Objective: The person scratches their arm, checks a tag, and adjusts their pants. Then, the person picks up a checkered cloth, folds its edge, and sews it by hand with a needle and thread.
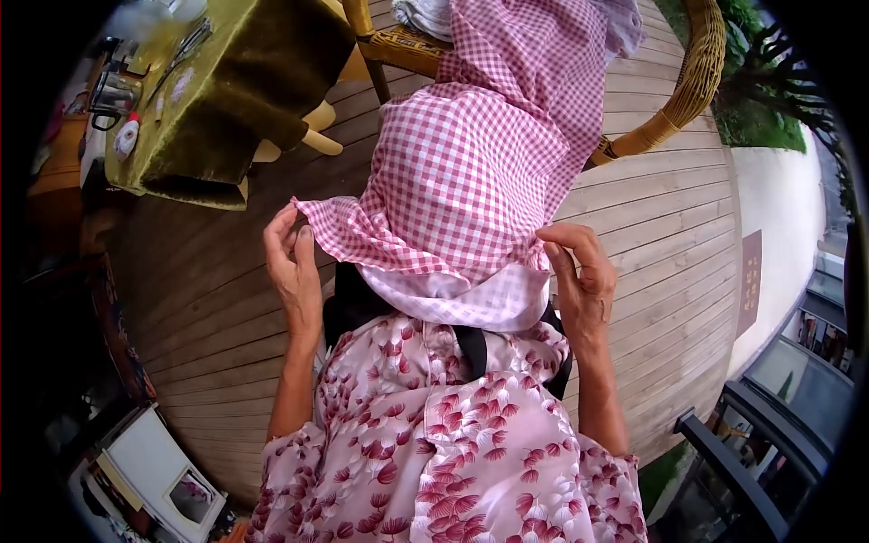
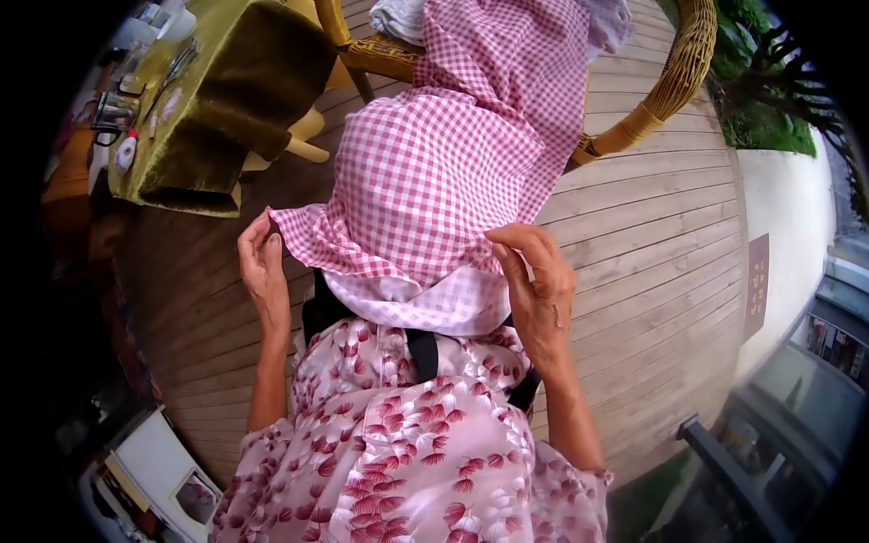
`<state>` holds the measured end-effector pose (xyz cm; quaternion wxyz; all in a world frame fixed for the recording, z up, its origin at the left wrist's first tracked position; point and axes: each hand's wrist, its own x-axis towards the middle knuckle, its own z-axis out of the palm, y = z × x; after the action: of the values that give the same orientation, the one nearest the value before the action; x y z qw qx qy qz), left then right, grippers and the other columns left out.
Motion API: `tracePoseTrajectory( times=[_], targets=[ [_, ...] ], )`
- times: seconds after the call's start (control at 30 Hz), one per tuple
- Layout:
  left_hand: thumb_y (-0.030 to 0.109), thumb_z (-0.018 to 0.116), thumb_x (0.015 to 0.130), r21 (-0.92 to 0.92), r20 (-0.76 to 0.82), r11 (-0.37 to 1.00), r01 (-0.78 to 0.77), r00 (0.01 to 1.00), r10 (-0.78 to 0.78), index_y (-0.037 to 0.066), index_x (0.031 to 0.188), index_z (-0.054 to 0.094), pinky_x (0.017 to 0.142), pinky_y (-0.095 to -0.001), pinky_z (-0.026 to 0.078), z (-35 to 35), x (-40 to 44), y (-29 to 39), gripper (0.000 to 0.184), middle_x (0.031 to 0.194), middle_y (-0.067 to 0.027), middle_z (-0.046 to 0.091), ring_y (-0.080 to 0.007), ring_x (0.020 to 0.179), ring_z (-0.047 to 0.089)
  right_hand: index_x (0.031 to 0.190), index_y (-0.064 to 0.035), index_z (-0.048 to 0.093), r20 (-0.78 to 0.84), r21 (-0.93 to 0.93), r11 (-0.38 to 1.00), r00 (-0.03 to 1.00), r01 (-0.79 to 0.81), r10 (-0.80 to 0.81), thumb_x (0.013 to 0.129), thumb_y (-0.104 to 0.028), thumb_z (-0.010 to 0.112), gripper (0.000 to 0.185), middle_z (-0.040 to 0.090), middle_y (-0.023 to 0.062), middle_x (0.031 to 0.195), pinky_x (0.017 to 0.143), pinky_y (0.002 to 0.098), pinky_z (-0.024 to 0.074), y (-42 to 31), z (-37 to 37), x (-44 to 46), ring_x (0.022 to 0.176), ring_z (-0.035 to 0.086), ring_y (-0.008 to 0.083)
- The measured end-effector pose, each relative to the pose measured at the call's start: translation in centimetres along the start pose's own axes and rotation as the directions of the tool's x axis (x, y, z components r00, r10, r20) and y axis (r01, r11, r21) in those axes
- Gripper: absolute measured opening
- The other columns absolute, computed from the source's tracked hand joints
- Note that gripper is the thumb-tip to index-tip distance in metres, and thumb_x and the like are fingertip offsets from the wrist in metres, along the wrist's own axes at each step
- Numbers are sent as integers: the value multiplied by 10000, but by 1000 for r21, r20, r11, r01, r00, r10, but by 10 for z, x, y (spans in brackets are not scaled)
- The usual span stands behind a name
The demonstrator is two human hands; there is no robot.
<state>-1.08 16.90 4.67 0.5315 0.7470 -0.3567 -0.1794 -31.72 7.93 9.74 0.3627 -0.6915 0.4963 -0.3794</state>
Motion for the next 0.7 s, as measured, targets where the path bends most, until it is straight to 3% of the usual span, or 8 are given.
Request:
tracePoseTrajectory(
  times=[0.03, 0.1, 0.2, 0.33, 0.43, 0.5, 0.57, 0.7],
  targets=[
    [79, 576, 950, -13, 8, 1000, 2, 1000, -2, -11, 1217, 558, 990, -353, 448, 2, -1, 14, 282, 1223, -123, 615, -236, 1161, 577, 986, -4, 695, -42, 10, 999, 999, -31, 31, 892, 7, 659, 102, 686, 91, 943, 766, 284, 512, 17, -7, 3, 870, 658, 179],
    [80, 645, 900, 166, 318, 937, -307, 916, 243, 17, 1123, 628, 969, -358, 464, 5, -5, 40, 232, 1130, -116, 664, -253, 1089, 615, 986, -4, 697, -57, 24, 989, 987, -148, 149, 887, 12, 658, 108, 688, 93, 949, 779, 284, 515, 26, -15, 6, 879, 660, 184],
    [138, 743, 814, 102, 521, 848, -520, 754, 400, 58, 1047, 668, 954, -388, 449, 29, -16, 71, 258, 1042, -88, 673, -270, 1006, 627, 990, -1, 694, 33, 21, 996, 996, -81, 81, 872, 25, 661, 126, 689, 93, 955, 793, 289, 514, 37, -9, 8, 890, 664, 190],
    [195, 760, 797, 75, 715, 759, -647, 566, 412, 75, 988, 680, 920, -379, 404, 41, -16, 80, 240, 956, -50, 659, -234, 905, 616, 1007, 1, 687, 63, -48, 998, 997, -35, 38, 857, 32, 664, 154, 686, 95, 996, 824, 294, 507, 35, -1, 13, 946, 659, 201],
    [173, 768, 778, -42, 814, 875, -482, 492, 310, 74, 931, 689, 894, -367, 388, 33, -17, 76, 199, 897, -35, 654, -211, 858, 600, 1024, 3, 689, -1, -1, 996, 996, -90, 90, 892, 11, 637, 142, 685, 92, 1018, 831, 287, 502, 46, -5, 9, 958, 651, 186],
    [154, 772, 766, -58, 827, 912, -406, 493, 272, 60, 876, 692, 864, -361, 412, 20, -18, 80, 166, 836, -41, 656, -206, 833, 599, 1031, 10, 689, -46, 138, 954, 961, -266, 274, 928, -14, 605, 136, 685, 83, 1028, 835, 285, 498, 52, -13, 5, 959, 641, 167],
    [144, 776, 764, -30, 836, 975, -219, 529, 145, 49, 850, 693, 809, -350, 436, 5, -14, 84, 153, 796, -54, 657, -211, 794, 595, 1033, 16, 689, -51, 234, 933, 954, -275, 294, 946, -30, 590, 139, 684, 74, 1034, 844, 282, 490, 68, -16, -3, 968, 629, 153],
    [156, 793, 769, -12, 817, 992, -129, 571, 84, 32, 854, 720, 767, -337, 446, -10, -11, 85, 167, 766, -57, 653, -205, 768, 581, 1031, 11, 693, -26, 276, 903, 937, -329, 349, 944, -46, 599, 141, 681, 71, 1027, 863, 273, 475, 68, -13, -14, 973, 619, 151]
  ],
)
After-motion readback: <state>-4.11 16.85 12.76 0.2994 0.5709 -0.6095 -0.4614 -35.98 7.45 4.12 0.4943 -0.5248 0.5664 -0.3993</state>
